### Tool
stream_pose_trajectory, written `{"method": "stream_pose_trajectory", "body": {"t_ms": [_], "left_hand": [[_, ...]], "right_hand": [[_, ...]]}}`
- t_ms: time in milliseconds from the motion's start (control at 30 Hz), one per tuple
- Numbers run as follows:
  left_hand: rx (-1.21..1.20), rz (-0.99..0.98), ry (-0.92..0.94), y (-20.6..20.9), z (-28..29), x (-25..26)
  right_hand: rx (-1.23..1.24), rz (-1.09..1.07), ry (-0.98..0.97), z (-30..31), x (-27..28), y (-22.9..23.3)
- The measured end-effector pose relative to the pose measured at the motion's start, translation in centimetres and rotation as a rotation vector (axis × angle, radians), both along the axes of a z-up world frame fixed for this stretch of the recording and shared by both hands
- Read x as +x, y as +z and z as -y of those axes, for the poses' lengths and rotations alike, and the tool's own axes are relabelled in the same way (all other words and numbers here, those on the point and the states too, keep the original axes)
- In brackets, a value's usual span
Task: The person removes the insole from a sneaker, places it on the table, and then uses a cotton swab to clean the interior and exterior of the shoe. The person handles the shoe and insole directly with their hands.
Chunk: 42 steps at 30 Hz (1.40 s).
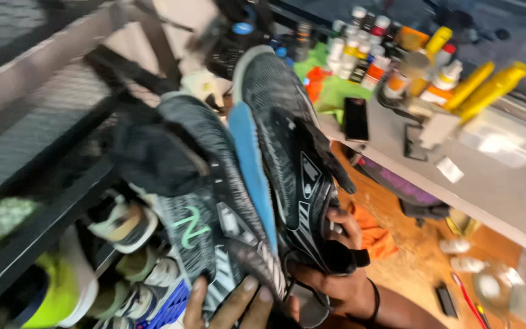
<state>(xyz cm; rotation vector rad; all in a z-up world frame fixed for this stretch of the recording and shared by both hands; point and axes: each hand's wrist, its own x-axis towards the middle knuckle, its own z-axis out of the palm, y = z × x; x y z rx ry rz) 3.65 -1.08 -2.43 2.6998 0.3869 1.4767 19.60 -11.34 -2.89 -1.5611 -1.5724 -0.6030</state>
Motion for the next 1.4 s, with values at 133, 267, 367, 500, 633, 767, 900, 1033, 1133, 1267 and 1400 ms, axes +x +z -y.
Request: {"method": "stream_pose_trajectory", "body": {"t_ms": [133,267,367,500,633,767,900,1033,1133,1267,1400], "left_hand": [[-0.277,-0.072,-0.177,0.2,0.9,3.4],[-0.311,-0.219,-0.422,-1.5,1.5,7.7],[-0.2,-0.258,-0.684,-5.7,2.1,11.5],[-0.223,-0.272,-0.951,-14.9,5.1,17.0],[-0.274,-0.17,-1.084,-24.3,10.5,21.4],[-0.238,-0.1,-1.225,-29.8,15.1,24.7],[-0.147,-0.221,-1.283,-35.5,17.6,26.7],[-0.118,-0.296,-1.293,-40.4,18.3,27.3],[-0.071,-0.314,-1.25,-43.5,18.6,26.5],[0.03,-0.296,-1.138,-44.5,19.2,26.3],[0.032,-0.286,-1.138,-46.0,19.3,26.8]], "right_hand": [[0.044,-0.331,-0.169,4.2,-1.3,-6.0],[-0.061,-0.389,-0.357,8.2,-0.8,-10.0],[-0.187,-0.486,-0.531,10.8,0.0,-13.5],[-0.23,-0.565,-0.784,14.4,1.2,-19.2],[-0.2,-0.531,-0.953,19.5,2.4,-25.8],[-0.163,-0.467,-1.112,24.6,3.1,-32.2],[-0.179,-0.47,-1.115,28.2,4.6,-38.2],[-0.249,-0.507,-1.079,29.5,6.1,-41.9],[-0.408,-0.51,-0.986,31.0,6.7,-44.5],[-0.371,-0.507,-0.777,33.0,7.6,-46.4],[-0.325,-0.644,-0.665,33.8,8.4,-44.7]]}}
